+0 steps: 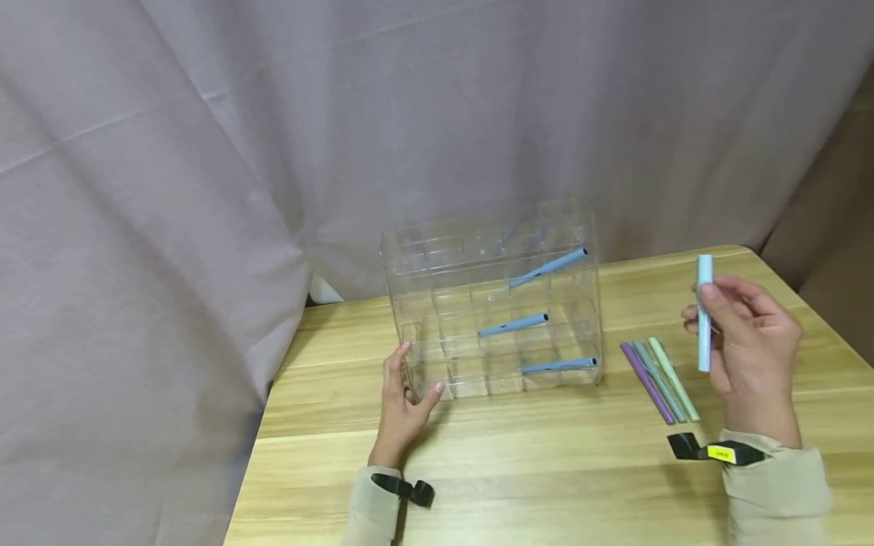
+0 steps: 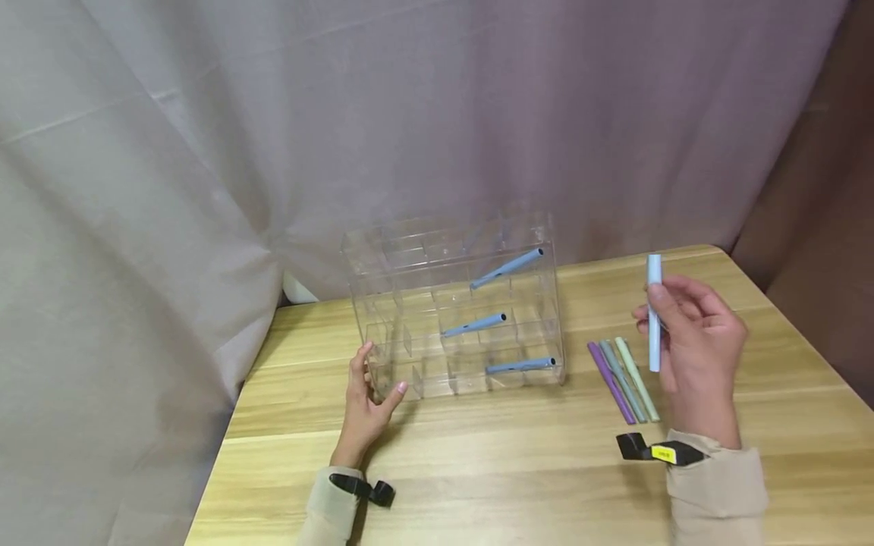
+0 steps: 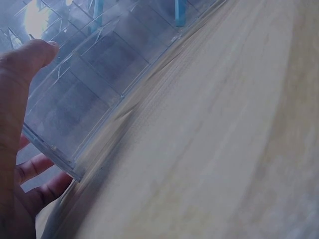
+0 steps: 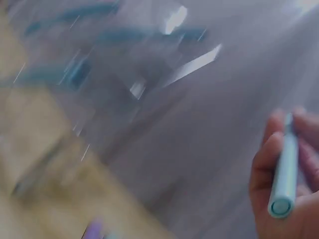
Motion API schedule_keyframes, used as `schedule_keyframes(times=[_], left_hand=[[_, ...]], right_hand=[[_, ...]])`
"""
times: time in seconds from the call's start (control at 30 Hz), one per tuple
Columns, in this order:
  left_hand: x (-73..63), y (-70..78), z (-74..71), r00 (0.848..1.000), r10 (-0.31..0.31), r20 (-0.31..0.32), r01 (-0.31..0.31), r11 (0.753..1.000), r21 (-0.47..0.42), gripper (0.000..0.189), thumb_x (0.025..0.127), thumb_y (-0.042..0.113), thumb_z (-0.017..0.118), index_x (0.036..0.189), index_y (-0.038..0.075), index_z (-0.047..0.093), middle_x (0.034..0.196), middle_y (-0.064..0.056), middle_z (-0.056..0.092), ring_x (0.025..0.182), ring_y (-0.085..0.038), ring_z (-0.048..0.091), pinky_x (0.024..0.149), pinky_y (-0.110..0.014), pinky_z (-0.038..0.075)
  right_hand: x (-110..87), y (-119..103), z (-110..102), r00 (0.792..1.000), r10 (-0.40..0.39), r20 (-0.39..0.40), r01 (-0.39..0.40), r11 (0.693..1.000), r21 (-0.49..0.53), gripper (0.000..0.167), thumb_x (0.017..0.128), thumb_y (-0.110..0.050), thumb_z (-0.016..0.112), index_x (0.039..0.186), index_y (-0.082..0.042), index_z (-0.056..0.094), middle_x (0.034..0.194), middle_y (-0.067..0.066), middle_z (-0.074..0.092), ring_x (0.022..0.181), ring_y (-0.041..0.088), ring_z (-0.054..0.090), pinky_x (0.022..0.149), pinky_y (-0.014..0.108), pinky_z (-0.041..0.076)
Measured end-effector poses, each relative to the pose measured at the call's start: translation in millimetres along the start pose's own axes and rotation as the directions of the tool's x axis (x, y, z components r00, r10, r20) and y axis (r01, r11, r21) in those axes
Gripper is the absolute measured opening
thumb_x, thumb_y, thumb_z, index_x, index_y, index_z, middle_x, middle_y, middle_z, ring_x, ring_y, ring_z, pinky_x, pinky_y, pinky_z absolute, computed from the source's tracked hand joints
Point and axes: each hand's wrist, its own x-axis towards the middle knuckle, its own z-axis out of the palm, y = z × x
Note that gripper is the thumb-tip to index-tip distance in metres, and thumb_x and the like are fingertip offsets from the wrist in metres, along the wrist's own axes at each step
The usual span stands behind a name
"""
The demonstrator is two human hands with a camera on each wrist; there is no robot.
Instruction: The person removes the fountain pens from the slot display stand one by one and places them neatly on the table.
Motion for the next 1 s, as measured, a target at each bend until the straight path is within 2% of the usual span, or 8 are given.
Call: schedule_keyframes(times=[0.1, 0.2, 0.3, 0.37, 0.5, 0.6, 0.7, 1.0], left_hand=[[-0.6, -0.3, -0.7, 1.000, -0.001, 0.000, 0.001, 1.000, 0.006, 0.091, 0.092, 0.022, 0.084, 0.166, 0.025, 0.032, 0.162, -0.015, 0.040, 0.140, -0.044, 0.051, 0.094, -0.045, 0.050], [-2.8, -0.2, -1.0, 1.000, -0.009, 0.005, 0.009, 1.000, 0.002, 0.092, 0.092, 0.023, 0.084, 0.166, 0.028, 0.032, 0.161, -0.014, 0.040, 0.141, -0.042, 0.050, 0.094, -0.044, 0.050], [-4.2, -1.1, -0.8, 1.000, -0.011, 0.002, 0.011, 1.000, 0.001, 0.092, 0.091, 0.022, 0.084, 0.166, 0.026, 0.032, 0.161, -0.014, 0.040, 0.141, -0.043, 0.050, 0.094, -0.044, 0.050], [-3.9, -1.4, -0.8, 1.000, -0.008, -0.004, 0.008, 1.000, -0.002, 0.091, 0.091, 0.022, 0.085, 0.166, 0.025, 0.032, 0.161, -0.014, 0.041, 0.140, -0.044, 0.051, 0.093, -0.044, 0.050], [-2.2, -1.5, -0.7, 1.000, -0.006, -0.008, 0.006, 1.000, -0.005, 0.091, 0.092, 0.022, 0.084, 0.166, 0.027, 0.032, 0.161, -0.013, 0.041, 0.139, -0.044, 0.051, 0.093, -0.044, 0.049], [-1.2, -1.3, -0.3, 1.000, -0.006, -0.006, 0.006, 1.000, -0.009, 0.091, 0.092, 0.023, 0.084, 0.166, 0.030, 0.032, 0.161, -0.013, 0.041, 0.140, -0.044, 0.050, 0.093, -0.045, 0.050], [-0.4, -1.7, 0.1, 1.000, 0.001, -0.006, -0.001, 1.000, -0.008, 0.091, 0.092, 0.023, 0.084, 0.166, 0.030, 0.032, 0.161, -0.014, 0.041, 0.141, -0.044, 0.050, 0.092, -0.045, 0.050], [-0.5, -1.0, 0.0, 1.000, 0.001, -0.007, -0.001, 1.000, -0.010, 0.091, 0.092, 0.022, 0.084, 0.166, 0.027, 0.032, 0.162, -0.015, 0.040, 0.142, -0.043, 0.050, 0.092, -0.044, 0.050]], right_hand=[[-1.5, 10, -41, 0.985, 0.159, -0.072, -0.168, 0.976, -0.139, 0.029, 0.092, 0.020, 0.069, 0.118, 0.008, 0.076, 0.093, 0.012, 0.080, 0.068, 0.022, 0.080, 0.062, 0.027, 0.064], [-5.2, 17, -77, 0.963, 0.222, -0.152, -0.257, 0.929, -0.267, 0.034, 0.090, 0.015, 0.075, 0.121, 0.000, 0.078, 0.100, 0.005, 0.077, 0.077, 0.016, 0.081, 0.071, 0.025, 0.064], [-6.4, 23, -99, 0.952, 0.188, -0.243, -0.287, 0.827, -0.484, 0.032, 0.090, 0.005, 0.082, 0.120, -0.006, 0.079, 0.096, -0.007, 0.077, 0.076, 0.007, 0.080, 0.069, 0.021, 0.063], [-5.3, 27, -108, 0.950, 0.139, -0.278, -0.294, 0.691, -0.660, 0.028, 0.091, -0.003, 0.083, 0.118, -0.012, 0.080, 0.088, -0.018, 0.076, 0.072, -0.002, 0.076, 0.064, 0.016, 0.059], [-3.9, 34, -119, 0.966, 0.052, -0.255, -0.257, 0.332, -0.907, 0.025, 0.093, -0.015, 0.080, 0.119, -0.015, 0.078, 0.075, -0.036, 0.066, 0.068, -0.016, 0.063, 0.062, 0.007, 0.049], [-5.5, 37, -125, 0.979, 0.038, -0.199, -0.202, 0.166, -0.965, 0.035, 0.094, -0.021, 0.080, 0.126, -0.008, 0.074, 0.075, -0.041, 0.057, 0.070, -0.018, 0.055, 0.064, 0.005, 0.045], [-7.6, 38, -129, 0.987, 0.048, -0.155, -0.159, 0.095, -0.983, 0.044, 0.095, -0.024, 0.079, 0.133, -0.004, 0.070, 0.077, -0.044, 0.053, 0.072, -0.018, 0.052, 0.065, 0.005, 0.043], [-9.9, 41, -130, 0.993, 0.087, -0.083, -0.085, 0.014, -0.996, 0.049, 0.098, -0.030, 0.076, 0.139, -0.005, 0.066, 0.081, -0.044, 0.050, 0.076, -0.015, 0.049, 0.066, 0.009, 0.041]])
